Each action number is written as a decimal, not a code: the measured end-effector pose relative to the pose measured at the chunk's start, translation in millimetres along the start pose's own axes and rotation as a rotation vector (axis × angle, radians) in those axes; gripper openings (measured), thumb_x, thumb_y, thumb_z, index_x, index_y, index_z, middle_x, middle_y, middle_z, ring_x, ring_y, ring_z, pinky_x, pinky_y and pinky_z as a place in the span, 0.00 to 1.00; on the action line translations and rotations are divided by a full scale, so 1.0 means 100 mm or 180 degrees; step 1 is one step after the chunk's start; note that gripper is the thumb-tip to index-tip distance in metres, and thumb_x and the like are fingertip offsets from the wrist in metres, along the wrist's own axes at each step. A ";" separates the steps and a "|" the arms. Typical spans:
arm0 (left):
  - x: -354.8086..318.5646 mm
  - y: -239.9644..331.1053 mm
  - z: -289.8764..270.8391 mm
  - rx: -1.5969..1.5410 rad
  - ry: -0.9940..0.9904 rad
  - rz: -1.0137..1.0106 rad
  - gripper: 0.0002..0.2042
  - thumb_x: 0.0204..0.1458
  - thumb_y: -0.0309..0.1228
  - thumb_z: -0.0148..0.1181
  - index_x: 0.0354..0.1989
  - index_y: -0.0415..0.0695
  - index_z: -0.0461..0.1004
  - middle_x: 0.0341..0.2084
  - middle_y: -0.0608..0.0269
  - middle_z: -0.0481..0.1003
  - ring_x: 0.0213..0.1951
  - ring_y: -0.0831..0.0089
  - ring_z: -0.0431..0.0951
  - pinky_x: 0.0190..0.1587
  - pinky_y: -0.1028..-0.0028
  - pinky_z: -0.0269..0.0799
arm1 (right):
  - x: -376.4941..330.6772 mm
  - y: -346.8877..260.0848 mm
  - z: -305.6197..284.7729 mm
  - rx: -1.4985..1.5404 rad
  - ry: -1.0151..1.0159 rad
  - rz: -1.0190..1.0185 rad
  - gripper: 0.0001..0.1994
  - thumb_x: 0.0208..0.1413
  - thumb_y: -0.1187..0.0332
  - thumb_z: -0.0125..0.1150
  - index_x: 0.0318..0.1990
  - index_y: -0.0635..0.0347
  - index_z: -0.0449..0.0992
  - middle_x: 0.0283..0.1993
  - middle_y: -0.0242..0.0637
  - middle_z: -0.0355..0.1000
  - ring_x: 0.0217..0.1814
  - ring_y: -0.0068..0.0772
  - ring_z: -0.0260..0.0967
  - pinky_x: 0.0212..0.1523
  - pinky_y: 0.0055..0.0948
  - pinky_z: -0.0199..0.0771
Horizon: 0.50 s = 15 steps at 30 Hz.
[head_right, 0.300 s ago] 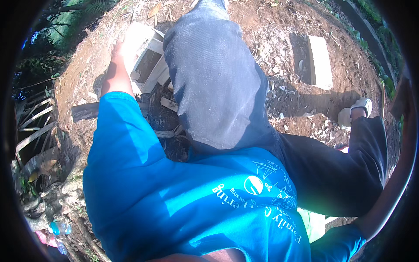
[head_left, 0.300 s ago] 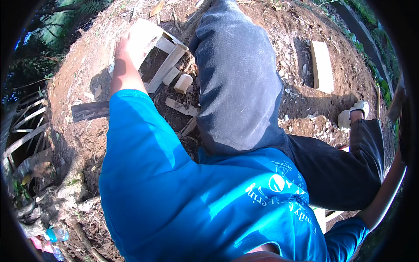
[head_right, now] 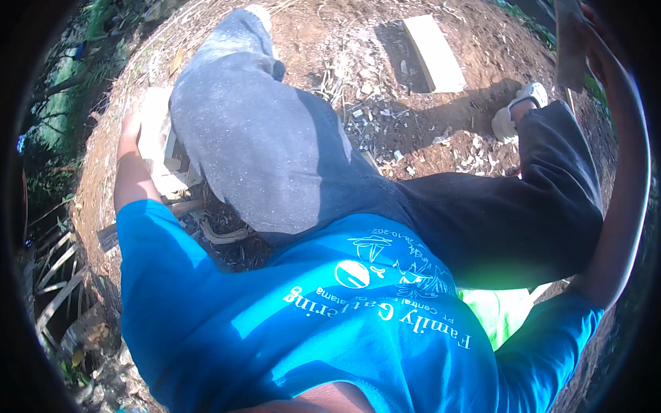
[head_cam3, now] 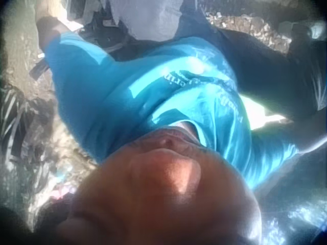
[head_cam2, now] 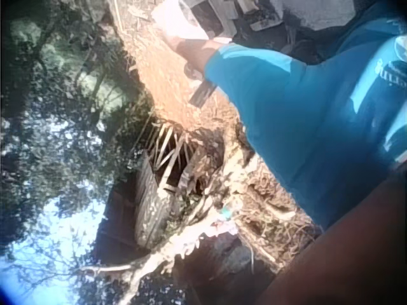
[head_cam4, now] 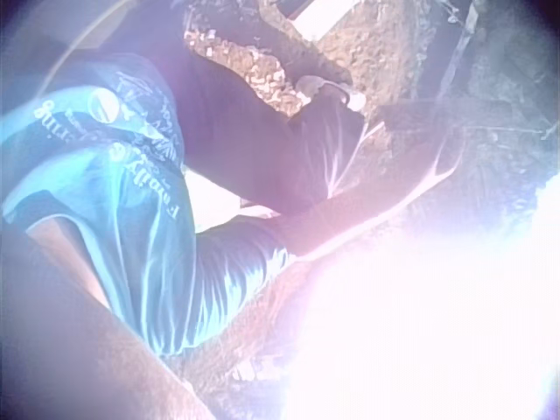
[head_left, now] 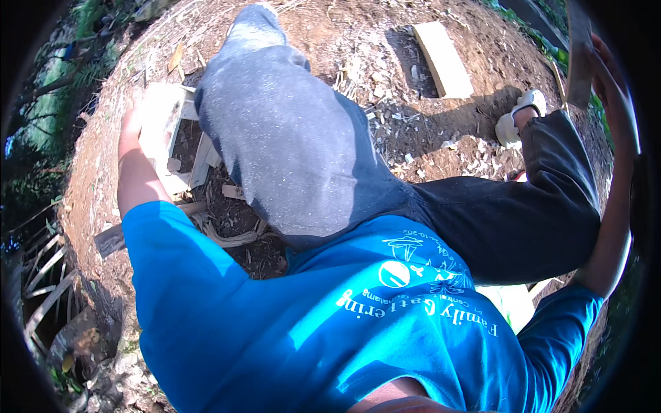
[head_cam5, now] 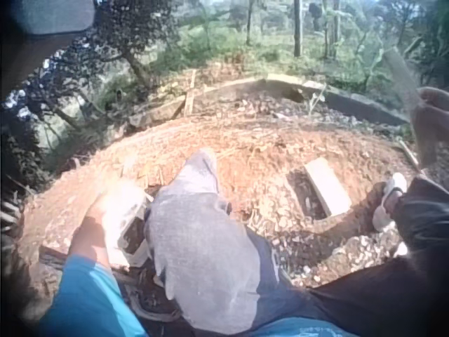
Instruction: The person saws several wooden boards with a hand saw and then aligns and handles the pieces while sitting on the ground.
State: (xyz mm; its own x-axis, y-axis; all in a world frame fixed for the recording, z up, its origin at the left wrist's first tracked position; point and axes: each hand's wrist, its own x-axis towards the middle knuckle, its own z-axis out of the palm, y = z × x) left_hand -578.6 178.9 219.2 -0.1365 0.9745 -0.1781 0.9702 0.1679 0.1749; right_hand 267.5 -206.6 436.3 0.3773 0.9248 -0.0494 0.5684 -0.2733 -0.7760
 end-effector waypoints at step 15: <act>-2.17 6.12 1.36 0.0965 -0.0822 0.6298 0.42 0.37 0.39 0.80 0.66 0.56 0.70 0.66 0.52 0.68 0.63 0.49 0.70 0.62 0.53 0.69 | 0.19 0.55 0.16 -0.0014 -0.0673 0.0250 0.11 0.64 0.66 0.63 0.51 0.56 0.78 0.27 0.17 0.69 0.22 0.09 0.55 0.22 0.19 0.52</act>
State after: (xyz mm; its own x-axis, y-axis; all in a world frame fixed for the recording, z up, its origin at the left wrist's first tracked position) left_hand 72.0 50.2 233.1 0.9508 -0.2949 -0.0949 -0.2813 -0.9503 0.1336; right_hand 294.4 -200.2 383.0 0.2591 0.9354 -0.2407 0.5467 -0.3474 -0.7619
